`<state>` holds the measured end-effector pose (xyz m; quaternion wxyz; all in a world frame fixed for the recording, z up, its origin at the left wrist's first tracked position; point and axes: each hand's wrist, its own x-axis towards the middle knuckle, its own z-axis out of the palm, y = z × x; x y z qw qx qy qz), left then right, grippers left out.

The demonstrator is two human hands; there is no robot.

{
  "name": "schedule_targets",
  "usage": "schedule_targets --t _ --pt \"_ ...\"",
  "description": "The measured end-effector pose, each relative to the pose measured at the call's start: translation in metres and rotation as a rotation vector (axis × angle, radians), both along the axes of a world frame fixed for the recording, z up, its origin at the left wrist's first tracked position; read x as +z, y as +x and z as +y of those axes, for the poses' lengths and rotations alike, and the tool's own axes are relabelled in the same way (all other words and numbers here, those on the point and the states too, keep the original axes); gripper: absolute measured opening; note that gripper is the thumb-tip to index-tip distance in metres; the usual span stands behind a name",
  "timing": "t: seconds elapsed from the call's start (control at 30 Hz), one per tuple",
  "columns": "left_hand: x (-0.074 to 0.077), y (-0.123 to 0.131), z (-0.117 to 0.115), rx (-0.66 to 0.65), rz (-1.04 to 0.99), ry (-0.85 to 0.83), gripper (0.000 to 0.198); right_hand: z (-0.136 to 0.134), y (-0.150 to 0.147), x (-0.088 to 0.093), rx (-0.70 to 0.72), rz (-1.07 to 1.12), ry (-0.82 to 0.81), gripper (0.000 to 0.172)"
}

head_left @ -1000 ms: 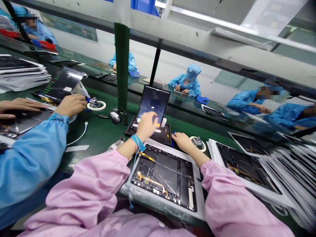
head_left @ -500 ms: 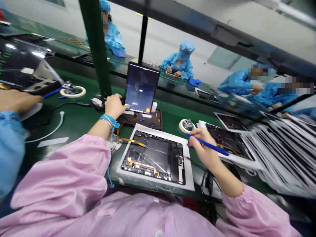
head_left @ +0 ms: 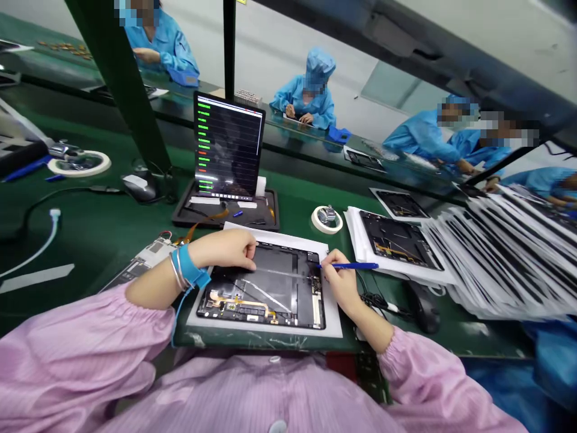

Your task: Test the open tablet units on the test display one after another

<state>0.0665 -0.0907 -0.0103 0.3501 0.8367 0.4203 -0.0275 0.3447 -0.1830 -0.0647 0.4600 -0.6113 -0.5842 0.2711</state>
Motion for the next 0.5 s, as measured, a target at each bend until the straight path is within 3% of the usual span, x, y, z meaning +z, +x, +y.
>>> schedule_targets --t 0.1,0.27,0.5 --pt "0.0018 0.0001 0.0001 -0.020 0.041 -0.023 0.023 0.0005 0.0006 0.0001 0.023 -0.039 0.000 0.014" --pt "0.0064 0.0002 -0.0040 -0.002 0.083 -0.225 0.018 0.0037 0.0003 -0.0014 0.027 -0.095 0.016 0.014" --pt "0.0044 -0.0017 0.0019 -0.025 0.044 -0.197 0.014 -0.0017 0.0025 0.0033 0.064 -0.091 0.028 0.016"
